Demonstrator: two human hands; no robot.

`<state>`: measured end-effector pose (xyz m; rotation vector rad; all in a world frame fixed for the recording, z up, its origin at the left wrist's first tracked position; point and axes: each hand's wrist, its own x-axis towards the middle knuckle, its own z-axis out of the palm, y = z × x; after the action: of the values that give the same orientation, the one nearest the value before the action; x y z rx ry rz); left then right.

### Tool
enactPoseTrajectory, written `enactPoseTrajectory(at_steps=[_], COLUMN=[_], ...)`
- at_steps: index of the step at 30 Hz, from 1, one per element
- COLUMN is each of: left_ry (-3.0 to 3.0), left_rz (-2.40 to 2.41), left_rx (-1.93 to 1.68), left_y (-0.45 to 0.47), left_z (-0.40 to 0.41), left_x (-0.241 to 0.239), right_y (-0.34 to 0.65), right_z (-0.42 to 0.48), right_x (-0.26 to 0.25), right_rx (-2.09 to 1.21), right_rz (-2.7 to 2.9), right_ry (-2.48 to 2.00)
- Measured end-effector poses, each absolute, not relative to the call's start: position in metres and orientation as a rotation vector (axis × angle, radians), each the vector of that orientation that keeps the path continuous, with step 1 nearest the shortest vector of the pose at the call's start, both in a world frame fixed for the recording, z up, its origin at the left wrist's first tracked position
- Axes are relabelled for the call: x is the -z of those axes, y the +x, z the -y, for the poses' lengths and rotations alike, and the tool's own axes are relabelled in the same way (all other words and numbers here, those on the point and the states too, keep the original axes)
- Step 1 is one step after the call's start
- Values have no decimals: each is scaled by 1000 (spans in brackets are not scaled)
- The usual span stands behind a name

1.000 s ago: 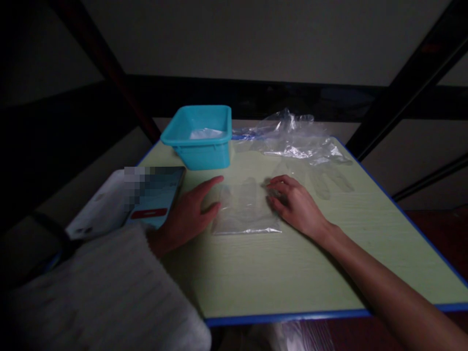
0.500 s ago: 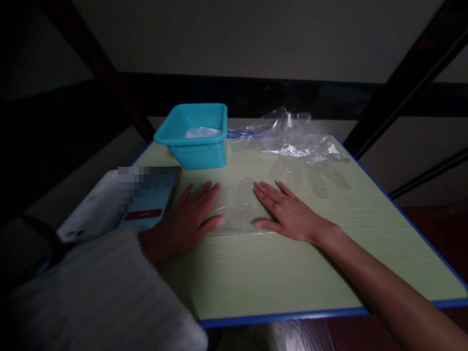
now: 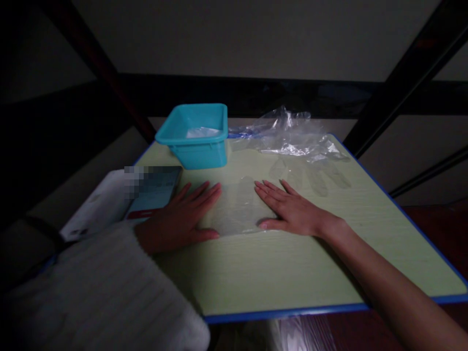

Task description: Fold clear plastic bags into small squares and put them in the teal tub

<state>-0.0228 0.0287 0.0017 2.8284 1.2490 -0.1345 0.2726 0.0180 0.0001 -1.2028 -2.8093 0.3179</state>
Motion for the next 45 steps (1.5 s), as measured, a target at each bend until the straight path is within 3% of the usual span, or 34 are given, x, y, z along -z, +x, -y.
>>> enactPoseTrajectory(at_steps=[12,22,32,45], left_ry=[2879,2768,2824,2973], left_rz=[-744,-437,-478,-644], left_rx=[-53,-259,-32,-362], left_y=[-30,-13,-18,-24], left_z=[-27,-18,-17,-18], left_x=[-8,-1,-13,0], right_y=[266,238,242,273], right_z=[-10,12,12,-5], right_x=[-17,0,3,-25], right_rx=[-349,-284,-281,-303], right_rz=[2640,2803,2844,2697], right_ry=[-1022,-891,-906,-801])
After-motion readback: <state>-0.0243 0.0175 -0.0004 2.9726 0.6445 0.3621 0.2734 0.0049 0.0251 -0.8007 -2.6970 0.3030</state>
